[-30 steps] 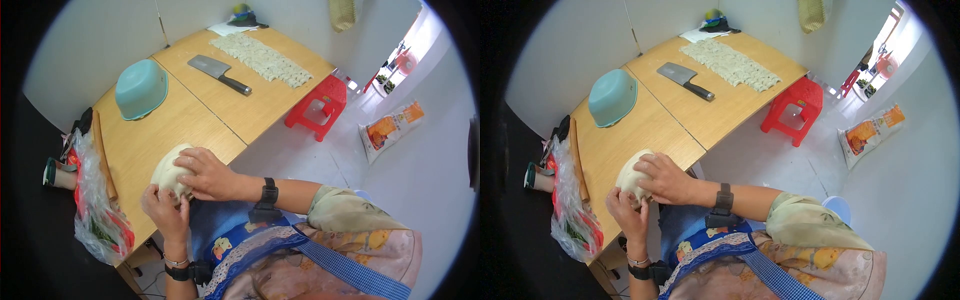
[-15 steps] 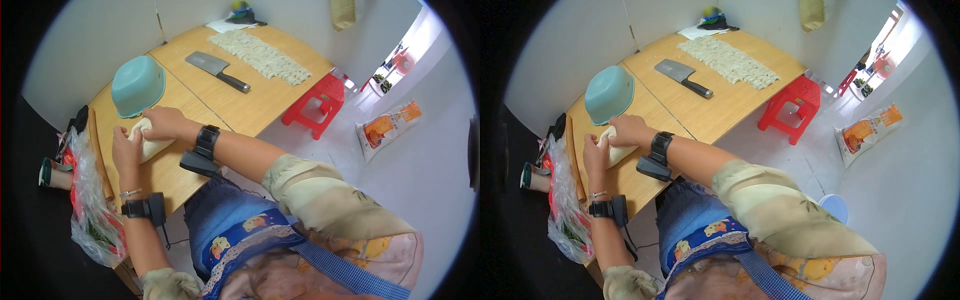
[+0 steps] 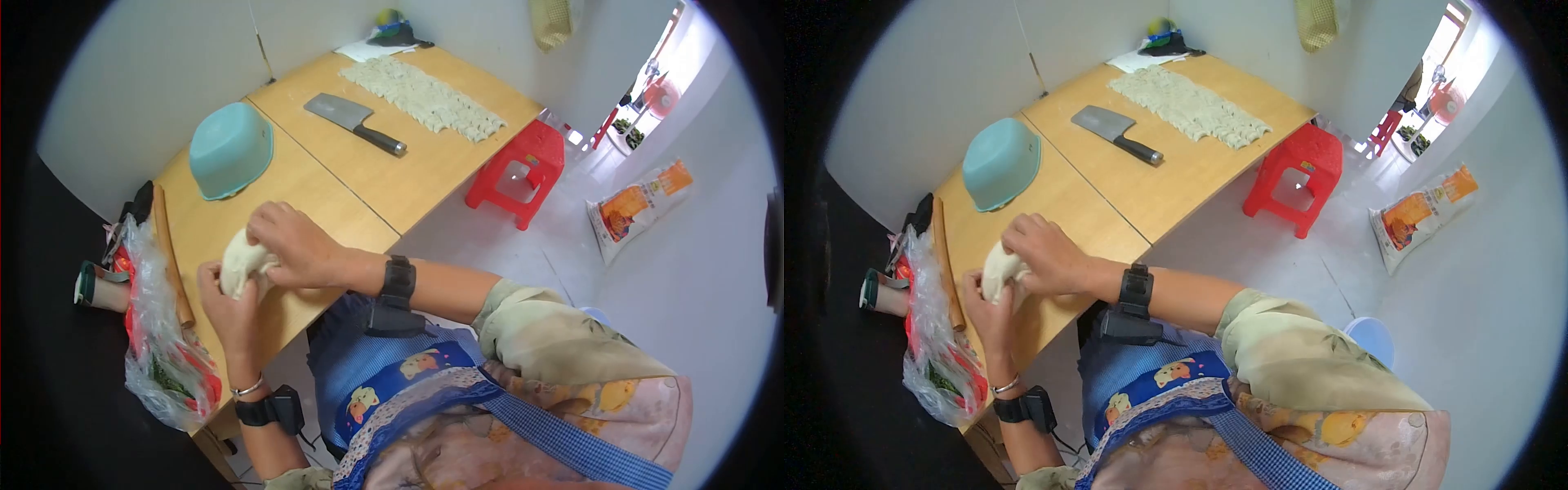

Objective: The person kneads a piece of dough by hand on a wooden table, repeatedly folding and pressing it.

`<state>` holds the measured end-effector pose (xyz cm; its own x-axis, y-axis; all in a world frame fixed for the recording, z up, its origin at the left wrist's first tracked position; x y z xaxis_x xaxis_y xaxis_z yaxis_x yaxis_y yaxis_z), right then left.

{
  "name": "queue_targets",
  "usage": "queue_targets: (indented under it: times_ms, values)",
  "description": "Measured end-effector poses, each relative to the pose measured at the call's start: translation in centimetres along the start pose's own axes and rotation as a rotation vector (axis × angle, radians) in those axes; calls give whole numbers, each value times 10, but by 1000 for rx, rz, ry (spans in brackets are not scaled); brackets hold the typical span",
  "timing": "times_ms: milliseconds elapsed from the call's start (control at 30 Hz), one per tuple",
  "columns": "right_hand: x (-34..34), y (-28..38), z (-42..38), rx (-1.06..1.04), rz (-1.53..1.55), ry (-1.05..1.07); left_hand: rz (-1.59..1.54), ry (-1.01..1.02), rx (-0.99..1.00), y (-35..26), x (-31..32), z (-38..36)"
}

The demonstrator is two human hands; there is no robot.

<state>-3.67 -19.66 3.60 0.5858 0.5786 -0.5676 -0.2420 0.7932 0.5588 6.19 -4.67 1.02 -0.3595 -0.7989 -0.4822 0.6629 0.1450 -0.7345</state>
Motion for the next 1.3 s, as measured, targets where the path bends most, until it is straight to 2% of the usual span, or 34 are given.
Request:
queue_targets:
  times_ms: [67,100,133,167,200,267,300,333,367,400,467,500,533,567,600,667,700,767,800,833,867,933,967,1033,1100,1267,1300]
  values:
    - [-15,18,5,5,25,14,189,-144,247,-32,-13,0]
    - [-27,31,8,-104,-3,-136,185,-139,241,-41,-14,4]
    - [-38,43,10,-217,-31,-290,235,-216,366,-59,-18,9]
    - [-38,44,12,-257,-49,-358,288,-293,497,-73,-20,11]
    - [-38,40,15,-258,-49,-366,291,-292,504,-71,-19,15]
    - [-31,33,13,-367,-252,-321,547,-230,607,-62,-11,24]
    - [-25,18,5,-369,-251,-328,643,-52,458,-44,-7,26]
    - [-10,-4,-2,-313,-221,-174,645,-51,461,-27,-9,25]
    - [1,-17,-7,-253,-192,-19,435,88,357,-2,-6,26]
    - [-1,-17,-5,-251,-192,-25,226,225,251,6,-1,28]
    - [5,-23,7,-159,-103,195,251,287,201,15,-14,35]
    - [3,-19,7,-155,-98,198,71,297,42,27,-19,42]
    - [2,-24,12,30,-43,283,-109,300,-109,28,-20,49]
    - [0,-28,15,213,12,363,-25,315,-152,25,-23,53]
    - [-1,-27,14,209,10,360,-23,312,-147,24,-12,54]
    - [-1,-34,6,296,154,253,580,0,351,9,5,53]
    - [3,-40,1,298,153,257,477,230,184,22,24,50]
    - [-9,-38,-3,43,30,-50,377,290,193,4,31,39]
    - [-13,-37,-6,44,29,-51,281,350,208,-10,32,35]
    - [-16,-33,-13,42,15,41,270,396,177,-16,28,28]
    - [-18,-27,-19,38,1,136,268,394,176,-23,23,20]
    - [-25,-16,-31,38,-6,207,364,376,329,-39,17,-3]
    - [-25,-11,-37,44,-12,277,361,374,326,-42,16,-17]
    - [-26,-1,-46,-4,-47,287,535,233,435,-54,13,-41]
    - [-22,11,-48,-62,-136,252,554,228,406,-56,17,-48]
    - [-5,6,-24,63,-240,326,583,224,342,-40,19,-24]
    - [0,0,-16,80,-247,333,537,287,285,-29,19,-15]
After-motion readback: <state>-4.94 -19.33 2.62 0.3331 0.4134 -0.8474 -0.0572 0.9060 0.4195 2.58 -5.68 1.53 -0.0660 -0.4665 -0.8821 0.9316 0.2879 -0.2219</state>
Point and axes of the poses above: each hand's wrist, its own z-axis towards the middle knuckle, its own x-axis out of the palm, y = z × x, the point moved 6 cm from there along z, towards the middle knuckle, and after that the axes turned 5 degrees about x, right-handed, at the moved point
